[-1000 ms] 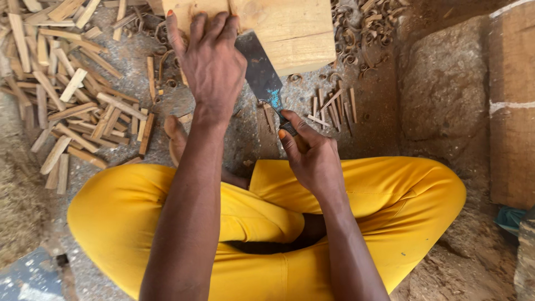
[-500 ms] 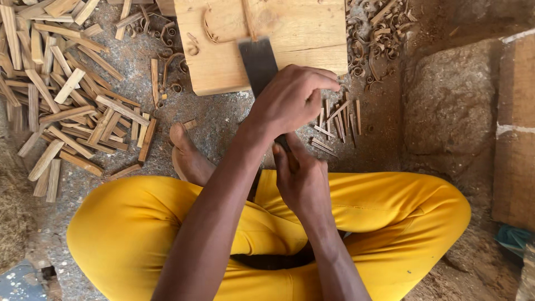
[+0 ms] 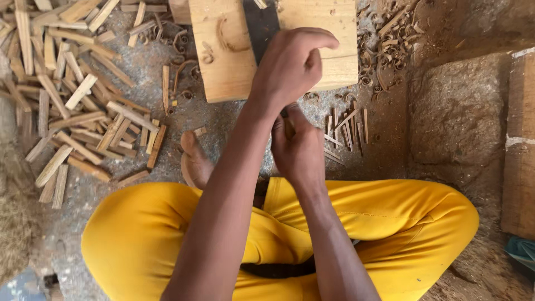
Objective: The person sits cross-legged on the floor and uses a hand chisel to carve small wooden sticks on a wooden block. They repeatedly pick up sticks, shave them to create curls, and place them aside.
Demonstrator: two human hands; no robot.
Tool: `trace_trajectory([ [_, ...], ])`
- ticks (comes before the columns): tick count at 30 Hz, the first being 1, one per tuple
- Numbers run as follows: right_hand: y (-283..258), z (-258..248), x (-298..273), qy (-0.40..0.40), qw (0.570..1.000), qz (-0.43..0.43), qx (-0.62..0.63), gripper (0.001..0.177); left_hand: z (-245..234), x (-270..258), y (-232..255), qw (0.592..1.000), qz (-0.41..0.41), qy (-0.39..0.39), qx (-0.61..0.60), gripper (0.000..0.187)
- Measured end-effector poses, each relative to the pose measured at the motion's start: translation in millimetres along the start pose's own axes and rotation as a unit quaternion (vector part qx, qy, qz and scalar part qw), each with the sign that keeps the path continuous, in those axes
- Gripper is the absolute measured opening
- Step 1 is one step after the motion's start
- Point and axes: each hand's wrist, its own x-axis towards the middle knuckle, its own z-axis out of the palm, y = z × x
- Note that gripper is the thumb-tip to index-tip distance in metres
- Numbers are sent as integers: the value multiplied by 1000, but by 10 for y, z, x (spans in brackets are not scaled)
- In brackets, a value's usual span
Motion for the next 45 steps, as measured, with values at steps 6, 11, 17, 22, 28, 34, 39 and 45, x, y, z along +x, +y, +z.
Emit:
trace_trajectory([
  [6,140,-365,-230,-23,955,70,287,49,-410,-396,111,965,-11,256,-50,33],
  [11,415,-582,-396,31,964,80,254,54,-599,-457,8,962,-38,260,80,32],
  [17,621,-595,-580,0,998,47,33,52,-476,-532,-75,910,-24,96,402,27],
  [22,545,-587,-643,-15,997,53,51,49,-497,-562,-129,896,-111,46,428,57],
  [28,372,-649,-667,-14,998,35,52,44,-551,-611,-28,866,-130,87,476,69],
  [34,341,-661,-691,-27,998,35,54,44,-488,-652,28,874,-130,51,465,75],
  [39,344,-611,-702,-22,998,20,52,43,-478,-667,-15,878,-133,57,456,63],
  [45,334,-574,-712,-20,998,-16,61,42,-428,-681,-45,875,-125,71,462,58],
])
